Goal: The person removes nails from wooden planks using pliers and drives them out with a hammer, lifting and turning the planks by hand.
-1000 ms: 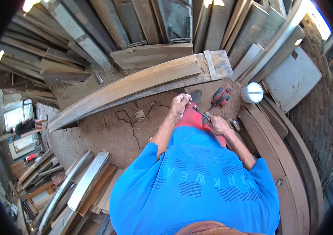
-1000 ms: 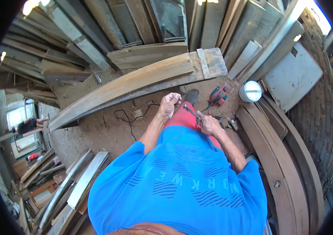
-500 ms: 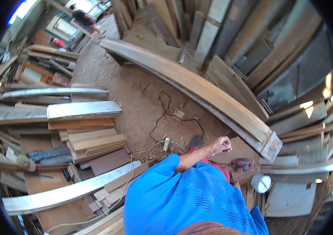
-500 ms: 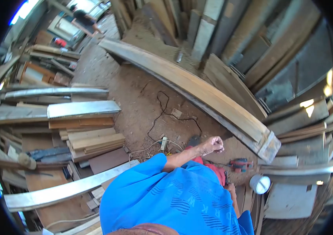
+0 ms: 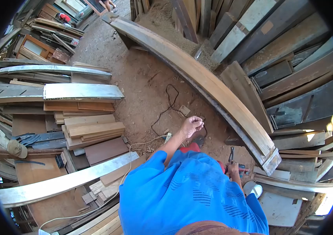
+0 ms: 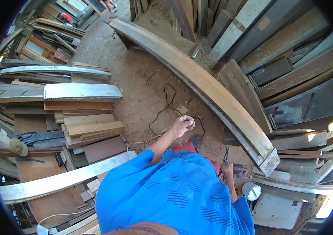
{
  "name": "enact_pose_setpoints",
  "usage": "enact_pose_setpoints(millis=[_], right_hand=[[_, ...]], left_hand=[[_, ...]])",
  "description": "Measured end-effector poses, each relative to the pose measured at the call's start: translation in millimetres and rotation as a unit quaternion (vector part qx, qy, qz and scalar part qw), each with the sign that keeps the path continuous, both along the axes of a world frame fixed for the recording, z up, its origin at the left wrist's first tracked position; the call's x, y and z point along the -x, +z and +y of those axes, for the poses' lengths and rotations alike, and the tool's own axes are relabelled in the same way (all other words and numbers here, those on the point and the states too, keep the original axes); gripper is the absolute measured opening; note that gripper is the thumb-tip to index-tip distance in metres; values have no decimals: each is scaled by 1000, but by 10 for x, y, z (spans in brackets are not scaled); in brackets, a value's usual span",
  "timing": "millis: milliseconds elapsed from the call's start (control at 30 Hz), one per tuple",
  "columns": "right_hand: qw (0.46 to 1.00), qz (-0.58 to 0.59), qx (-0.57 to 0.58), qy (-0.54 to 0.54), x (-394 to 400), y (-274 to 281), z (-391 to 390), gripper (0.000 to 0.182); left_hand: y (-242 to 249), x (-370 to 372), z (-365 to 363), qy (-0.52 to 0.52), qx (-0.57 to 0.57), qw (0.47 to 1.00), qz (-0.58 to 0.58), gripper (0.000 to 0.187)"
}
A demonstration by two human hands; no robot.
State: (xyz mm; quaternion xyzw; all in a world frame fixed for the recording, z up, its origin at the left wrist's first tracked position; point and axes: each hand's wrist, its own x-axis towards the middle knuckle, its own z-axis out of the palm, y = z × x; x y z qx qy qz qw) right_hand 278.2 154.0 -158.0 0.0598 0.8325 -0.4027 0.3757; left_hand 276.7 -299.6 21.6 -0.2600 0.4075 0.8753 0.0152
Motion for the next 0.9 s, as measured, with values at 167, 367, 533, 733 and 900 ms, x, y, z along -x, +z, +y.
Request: enact_pose_setpoints(millis=[167,367,533,733,900], right_hand=[[996,-56,-59,-19,-12,648,-446,11],[995,77,60,29,-165,-625,388,11],[990,35,-133,6,-46,696,-44,18],[991,13,-85,-102,-675,22,-105,18],[928,-174,-103,-314,-851,774,-488,25]], left_hand=[[-20,-67,-328,-83,77,990,-83,14],[-45,-247,-2731,253,117,917,284,12],[1688,-624,-4409,511,90,851,85,68],[-238,-158,-3895,335,527,751,-215,34],[-166,1080,-676,-152,802,577,7,60]])
